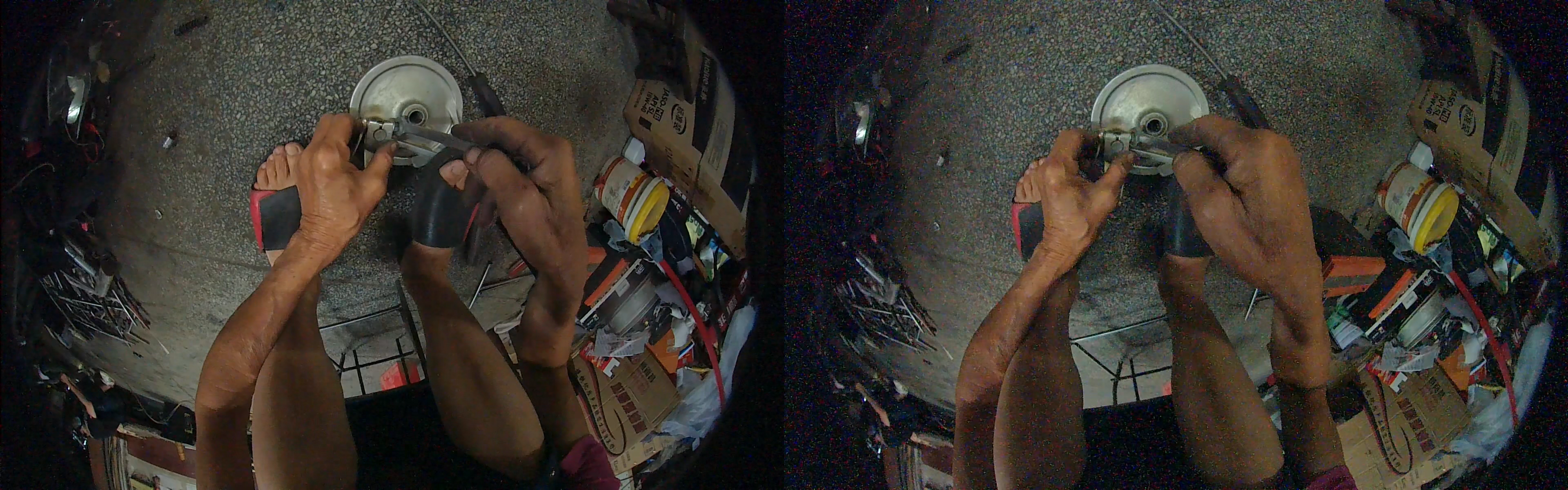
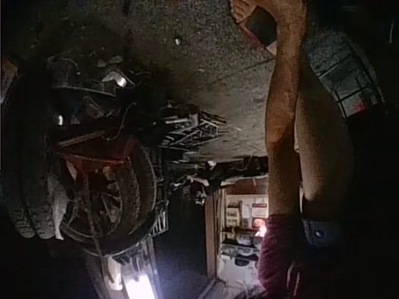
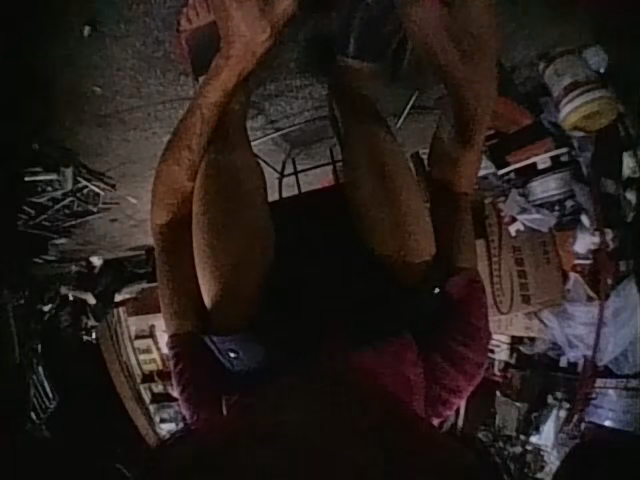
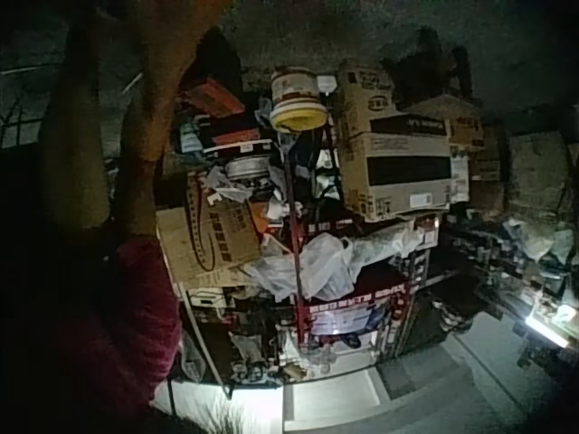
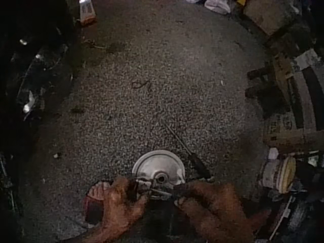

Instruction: The person sits on the floor and assembles a mechanical drum brake assembly. They fit brake shoes into the drum, attach a metal backing plate, and use a wrench to tighten bolts on the assembly.

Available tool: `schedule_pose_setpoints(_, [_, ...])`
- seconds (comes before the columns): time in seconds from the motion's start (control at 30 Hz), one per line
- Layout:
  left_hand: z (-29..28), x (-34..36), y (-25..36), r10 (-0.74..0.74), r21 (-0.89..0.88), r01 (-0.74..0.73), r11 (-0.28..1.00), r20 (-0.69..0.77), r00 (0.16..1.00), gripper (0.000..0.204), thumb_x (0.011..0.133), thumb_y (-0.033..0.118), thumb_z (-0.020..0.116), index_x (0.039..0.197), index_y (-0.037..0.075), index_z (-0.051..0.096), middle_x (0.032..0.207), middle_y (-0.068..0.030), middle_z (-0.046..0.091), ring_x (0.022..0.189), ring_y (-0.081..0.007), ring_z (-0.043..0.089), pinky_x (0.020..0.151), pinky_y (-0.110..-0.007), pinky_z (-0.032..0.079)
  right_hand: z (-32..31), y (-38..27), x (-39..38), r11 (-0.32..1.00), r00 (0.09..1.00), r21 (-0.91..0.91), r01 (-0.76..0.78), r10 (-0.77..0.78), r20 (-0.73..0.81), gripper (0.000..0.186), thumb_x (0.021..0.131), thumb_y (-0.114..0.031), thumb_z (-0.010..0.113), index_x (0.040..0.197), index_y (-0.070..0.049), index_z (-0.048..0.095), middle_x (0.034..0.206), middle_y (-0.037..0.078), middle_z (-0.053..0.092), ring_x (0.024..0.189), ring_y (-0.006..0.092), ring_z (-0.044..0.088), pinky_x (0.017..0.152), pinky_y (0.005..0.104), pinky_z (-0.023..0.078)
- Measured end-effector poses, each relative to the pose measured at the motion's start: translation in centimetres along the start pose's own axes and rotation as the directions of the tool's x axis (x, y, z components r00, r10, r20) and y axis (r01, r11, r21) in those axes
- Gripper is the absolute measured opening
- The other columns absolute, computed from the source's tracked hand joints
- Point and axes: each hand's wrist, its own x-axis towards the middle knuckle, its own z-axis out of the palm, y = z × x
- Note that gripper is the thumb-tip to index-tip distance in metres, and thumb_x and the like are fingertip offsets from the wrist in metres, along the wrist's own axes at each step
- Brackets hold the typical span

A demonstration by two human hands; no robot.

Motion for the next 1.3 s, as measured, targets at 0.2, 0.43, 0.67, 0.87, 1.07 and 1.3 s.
schedule_pose_setpoints(0.2, [0.1,0.0,0.0,-0.014,-0.022,0.013,1.0,-0.01,1.0,0.028,0.067,0.009,0.077,0.082,-0.003,0.057,0.078,-0.0168,0.057,0.067,-0.0316,0.06,0.059,-0.038,0.045,-0.2,0.2,1.1,1.0,0.999,0.024,0.02,-0.02,0.039,0.025,0.085,-0.011,0.056,0.101,0.007,0.064,0.068,0.009,0.063,0.054,0.0111,0.059,0.049,0.0247,0.046])
schedule_pose_setpoints(0.43, [-0.2,0.0,-0.3,-0.005,0.058,0.004,0.998,0.02,1.0,0.028,0.067,0.009,0.077,0.083,-0.003,0.057,0.079,-0.0183,0.058,0.069,-0.0354,0.059,0.062,-0.041,0.046,3.7,-1.0,-1.7,0.858,0.974,-0.473,0.202,-0.226,0.005,0.03,0.087,-0.009,0.052,0.115,0.001,0.06,0.067,0.018,0.063,0.054,0.0285,0.063,0.051,0.0364,0.049])
schedule_pose_setpoints(0.67, [-0.1,0.0,0.3,-0.025,-0.018,0.025,1.0,0.004,1.0,0.028,0.068,0.008,0.076,0.082,-0.002,0.055,0.08,-0.0197,0.058,0.072,-0.0383,0.059,0.063,-0.043,0.046,7.6,3.3,-6.4,0.856,0.973,-0.471,0.211,-0.137,0.188,0.073,0.089,-0.012,0.055,0.145,0.008,0.012,0.063,0.018,0.06,0.055,0.0365,0.061,0.054,0.0456,0.049])
schedule_pose_setpoints(0.87, [-0.1,0.0,0.2,-0.033,0.008,0.033,0.999,0.03,0.999,0.027,0.068,0.008,0.075,0.084,-0.002,0.056,0.082,-0.0192,0.058,0.073,-0.0383,0.059,0.063,-0.043,0.045,8.5,6.0,-6.0,0.878,0.966,-0.445,0.176,-0.068,0.248,0.076,0.085,-0.009,0.058,0.145,0.005,0.014,0.087,0.023,0.062,0.079,0.0387,0.063,0.068,0.0473,0.049])
schedule_pose_setpoints(1.07, [0.1,-0.1,-0.9,0.025,0.054,-0.024,0.998,-0.016,1.0,0.031,0.069,0.017,0.081,0.084,-0.002,0.06,0.071,-0.0137,0.065,0.059,-0.0192,0.06,0.054,-0.033,0.047,8.5,5.4,-5.4,0.886,0.944,-0.443,0.132,0.024,0.33,0.077,0.075,-0.003,0.058,0.144,0.002,0.022,0.094,0.02,0.061,0.086,0.0368,0.062,0.076,0.0455,0.049])
schedule_pose_setpoints(1.3, [-0.2,0.0,0.1,-0.043,0.024,0.042,0.999,0.035,0.998,0.028,0.07,0.011,0.076,0.084,-0.003,0.057,0.081,-0.0185,0.058,0.072,-0.0361,0.06,0.062,-0.042,0.045,6.5,5.1,-6.1,0.947,0.984,-0.293,0.131,-0.089,0.152,0.062,0.078,0.002,0.055,0.138,-0.006,0.04,0.086,0.018,0.064,0.077,0.0348,0.065,0.07,0.0407,0.052])
